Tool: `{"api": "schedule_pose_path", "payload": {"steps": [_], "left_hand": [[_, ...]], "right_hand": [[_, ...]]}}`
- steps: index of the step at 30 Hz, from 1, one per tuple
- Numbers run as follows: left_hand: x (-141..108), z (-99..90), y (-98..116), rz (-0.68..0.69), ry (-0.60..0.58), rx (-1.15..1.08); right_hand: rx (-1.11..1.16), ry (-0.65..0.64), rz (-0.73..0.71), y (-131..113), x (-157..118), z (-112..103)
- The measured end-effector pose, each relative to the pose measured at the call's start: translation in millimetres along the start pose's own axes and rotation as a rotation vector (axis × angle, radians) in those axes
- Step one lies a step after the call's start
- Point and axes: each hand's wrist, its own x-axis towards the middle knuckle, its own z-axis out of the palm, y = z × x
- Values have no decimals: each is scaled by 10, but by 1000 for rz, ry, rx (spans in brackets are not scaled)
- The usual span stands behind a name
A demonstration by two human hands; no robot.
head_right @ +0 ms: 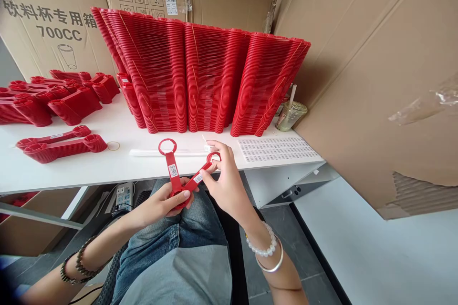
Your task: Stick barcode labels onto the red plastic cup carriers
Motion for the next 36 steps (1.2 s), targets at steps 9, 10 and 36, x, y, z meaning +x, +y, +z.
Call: {"api": "schedule_pose_path", "payload": {"steps": [9,10,36], "left_hand": [[-2,9,9,-4,1,-20],[-3,8,6,-5,1,-19],[-97,-141,164,150,-3,28]], "right_hand": [[-7,-9,10,-25,-1,3],[-8,-7,7,-22,-1,4],[-572,456,-368,249,240,118]]}}
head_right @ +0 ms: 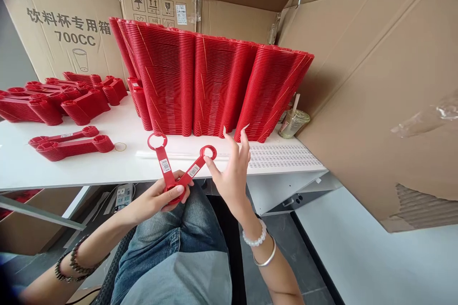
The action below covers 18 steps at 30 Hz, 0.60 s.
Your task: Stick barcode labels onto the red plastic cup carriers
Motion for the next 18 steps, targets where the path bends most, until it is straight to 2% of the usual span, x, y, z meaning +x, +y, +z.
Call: {"api": "schedule_pose_path", "payload": {"steps": [5,10,15,18], "left_hand": [[6,22,-25,-24,23,86],[34,-34,-69,9,87,341],[69,-50,-124,-10,123,562],[52,-7,-151,-30,31,714]], "right_hand": [[87,24,43,90,37,-20],[49,88,25,120,85,-99],[-142,192,-68,-72,51,-168],[-118,186,-101,-184,20,-179]]}}
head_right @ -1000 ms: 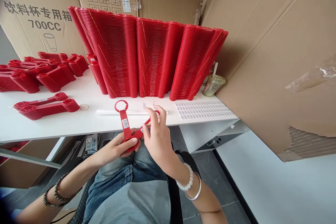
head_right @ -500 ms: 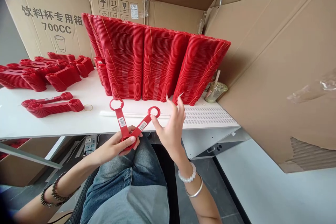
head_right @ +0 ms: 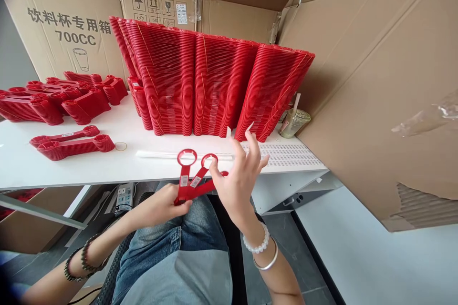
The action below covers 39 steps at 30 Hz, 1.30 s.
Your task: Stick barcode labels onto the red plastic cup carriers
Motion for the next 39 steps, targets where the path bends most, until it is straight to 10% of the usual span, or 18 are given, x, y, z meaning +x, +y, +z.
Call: {"api": "schedule_pose_path", "payload": {"steps": [8,18,39], "left_hand": [[71,27,-47,-120,-77,-508],[124,90,-136,-126,43,-611],[99,77,-141,-127,29,-557]], "right_hand": [[713,-383,397,-8,-16,-188],[722,-703,516,118,-76,8],[605,-692,471,114,-83,72]]}}
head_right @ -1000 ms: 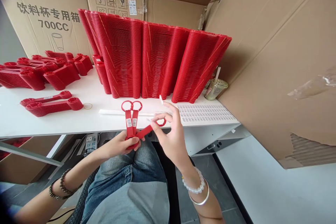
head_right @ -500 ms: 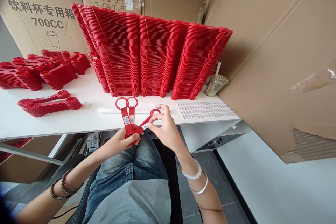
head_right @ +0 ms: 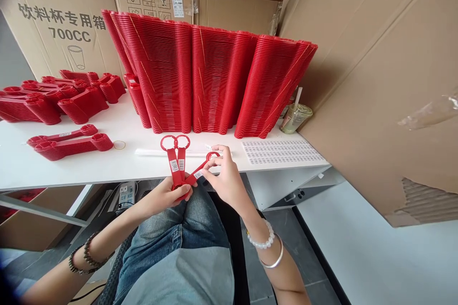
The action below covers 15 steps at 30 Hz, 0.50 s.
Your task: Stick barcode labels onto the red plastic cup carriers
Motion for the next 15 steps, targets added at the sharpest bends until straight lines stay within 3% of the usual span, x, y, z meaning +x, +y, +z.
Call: {"api": "schedule_pose_path", "payload": {"steps": [9,15], "left_hand": [[-4,7,21,-17,-20,-69],[-22,-18,80,19,-70,-222]], "right_hand": [[-139,89,-89,-31,-39,107],[-561,271,-386,-30,-39,223]]}}
